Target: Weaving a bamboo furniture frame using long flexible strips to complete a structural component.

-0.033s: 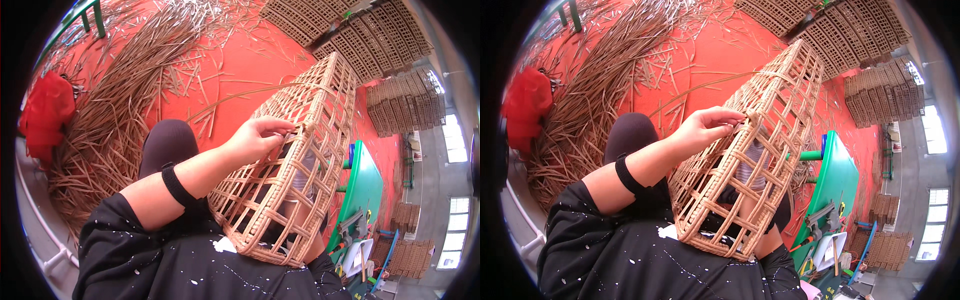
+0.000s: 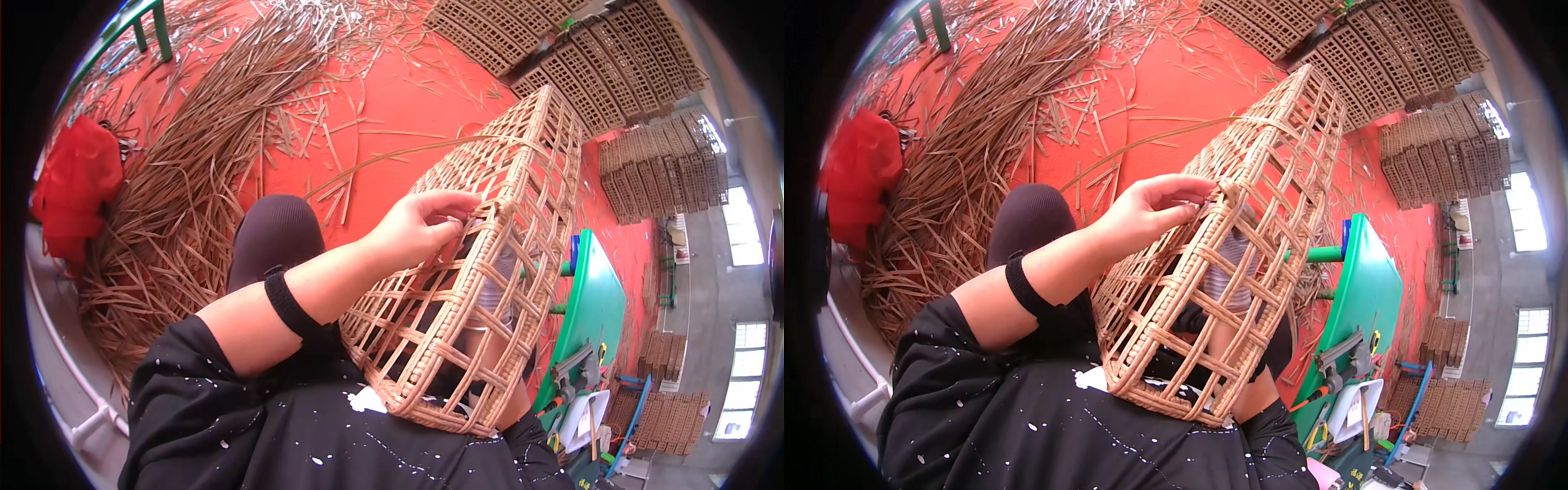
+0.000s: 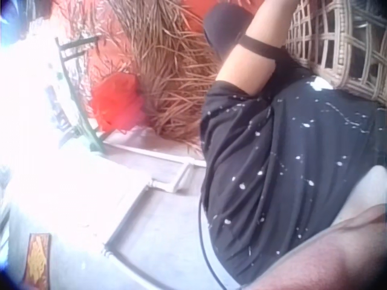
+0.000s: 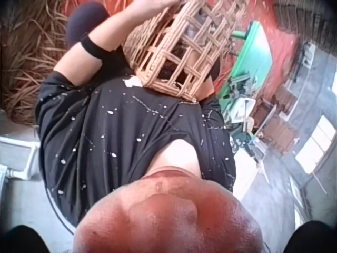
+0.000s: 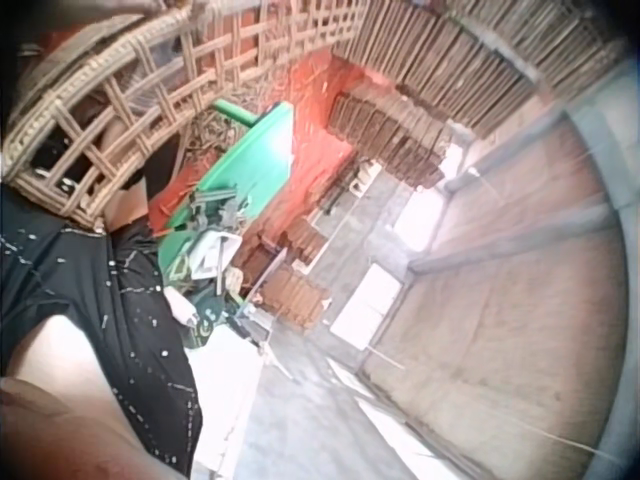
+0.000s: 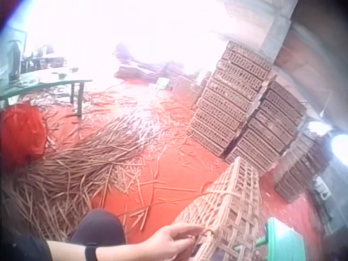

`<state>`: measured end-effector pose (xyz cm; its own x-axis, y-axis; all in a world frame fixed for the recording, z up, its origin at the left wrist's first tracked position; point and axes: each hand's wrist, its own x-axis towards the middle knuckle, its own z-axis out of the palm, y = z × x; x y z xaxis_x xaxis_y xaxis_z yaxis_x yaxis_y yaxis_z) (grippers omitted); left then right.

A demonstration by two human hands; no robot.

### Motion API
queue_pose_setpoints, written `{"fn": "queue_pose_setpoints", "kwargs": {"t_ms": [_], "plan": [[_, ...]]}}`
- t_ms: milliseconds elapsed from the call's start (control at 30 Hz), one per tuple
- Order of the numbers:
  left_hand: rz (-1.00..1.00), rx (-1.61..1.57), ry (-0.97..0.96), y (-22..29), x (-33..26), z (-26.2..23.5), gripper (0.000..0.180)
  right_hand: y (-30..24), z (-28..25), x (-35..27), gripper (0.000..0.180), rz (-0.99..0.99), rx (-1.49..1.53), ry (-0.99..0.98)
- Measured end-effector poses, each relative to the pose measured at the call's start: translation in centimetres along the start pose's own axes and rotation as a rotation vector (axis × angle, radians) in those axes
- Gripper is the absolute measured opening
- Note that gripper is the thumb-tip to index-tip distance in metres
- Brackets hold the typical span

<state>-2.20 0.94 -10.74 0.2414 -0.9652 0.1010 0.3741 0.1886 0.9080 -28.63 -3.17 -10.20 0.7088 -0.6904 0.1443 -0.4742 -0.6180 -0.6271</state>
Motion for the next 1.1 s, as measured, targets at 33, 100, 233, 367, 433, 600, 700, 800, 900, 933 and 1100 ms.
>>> {"fn": "queue_pose_setpoints", "kwargs": {"t_ms": [33,100,233,367,433,600,700,800,900,933,1100], "plan": [[0.054,-0.018,0.031,-0.1,-0.1,0.2,0.037,0.0,0.0,0.0,0.032,0.003,-0.001,0.002],[0.165,0.146,0.044,0.2,-0.5,0.2,0.042,0.2,-0.1,-0.1,0.031,0.011,0.003,-0.005],[0.271,0.370,0.094,0.8,-0.9,0.1,0.043,0.5,0.4,0.1,0.030,0.017,0.023,-0.017],[0.406,0.447,0.132,0.4,-0.6,0.0,0.041,0.6,0.5,0.3,0.030,0.030,0.036,-0.021],[0.357,0.419,0.115,1.2,-0.4,0.6,0.038,0.5,0.1,0.3,0.029,0.038,0.033,-0.013],[0.177,-0.005,0.136,-0.5,-0.2,0.4,0.031,0.9,0.5,0.5,0.028,0.052,0.062,-0.031],[0.186,-0.042,0.118,0.1,-0.4,0.9,0.029,1.1,0.5,0.6,0.028,0.064,0.061,-0.033],[0.318,0.274,0.105,0.9,-0.8,0.9,0.027,1.2,0.7,0.8,0.027,0.070,0.071,-0.038],[0.368,0.342,0.102,1.5,-1.1,1.1,0.024,1.2,1.0,1.0,0.026,0.083,0.082,-0.039],[0.376,0.376,0.115,1.3,-0.9,1.1,0.024,1.3,1.2,1.2,0.026,0.085,0.089,-0.044],[0.471,0.493,0.172,1.4,-1.8,1.9,0.022,1.7,2.2,3.0,0.025,0.115,0.173,-0.078]]}}
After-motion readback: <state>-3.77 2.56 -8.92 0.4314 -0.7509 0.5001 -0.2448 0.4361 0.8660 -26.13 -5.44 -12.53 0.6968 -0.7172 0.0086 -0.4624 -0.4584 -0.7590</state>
